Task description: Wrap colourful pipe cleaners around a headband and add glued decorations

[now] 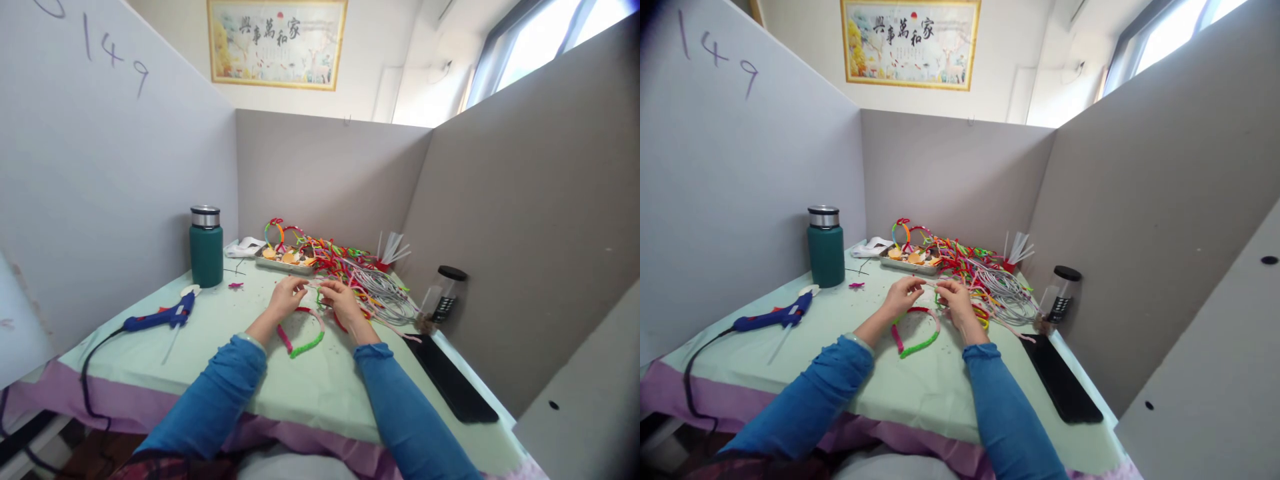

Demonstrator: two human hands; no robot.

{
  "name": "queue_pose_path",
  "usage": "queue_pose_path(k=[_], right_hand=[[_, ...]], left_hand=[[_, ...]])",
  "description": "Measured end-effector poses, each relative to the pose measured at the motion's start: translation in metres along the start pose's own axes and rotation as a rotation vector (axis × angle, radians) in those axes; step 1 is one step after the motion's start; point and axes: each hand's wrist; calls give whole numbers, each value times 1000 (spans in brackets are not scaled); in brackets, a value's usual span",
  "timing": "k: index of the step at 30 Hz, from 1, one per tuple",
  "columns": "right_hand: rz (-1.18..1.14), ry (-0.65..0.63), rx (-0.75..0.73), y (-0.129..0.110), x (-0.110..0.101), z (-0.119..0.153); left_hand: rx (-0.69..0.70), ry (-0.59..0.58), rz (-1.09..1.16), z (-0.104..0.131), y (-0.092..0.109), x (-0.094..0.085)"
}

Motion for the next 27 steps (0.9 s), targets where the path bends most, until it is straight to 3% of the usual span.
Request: queue_pose_path(k=[6,10,19,24,27], right_hand=[[-230,173,-156,-14,-16,-4],[-188,132,-137,-17,-18,-2],[136,-1,-94,-3,15,8],[197,-105,-136,-2,24,13],[242,-121,-170,2,24,12]], left_hand=[[-6,-60,-34,1,-1,2],[-48,-13,-11,1,1,1],[-36,30,178,1,7,0],[-35,-12,282,0,6,2],[-90,-57,456,-1,6,3]])
Point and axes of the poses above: each hand's wrist, its own z-axis away from the middle knuckle, its own x-axis out of the palm, y = z × x, and after that the axes turned 11 degrees about -y, right-handed
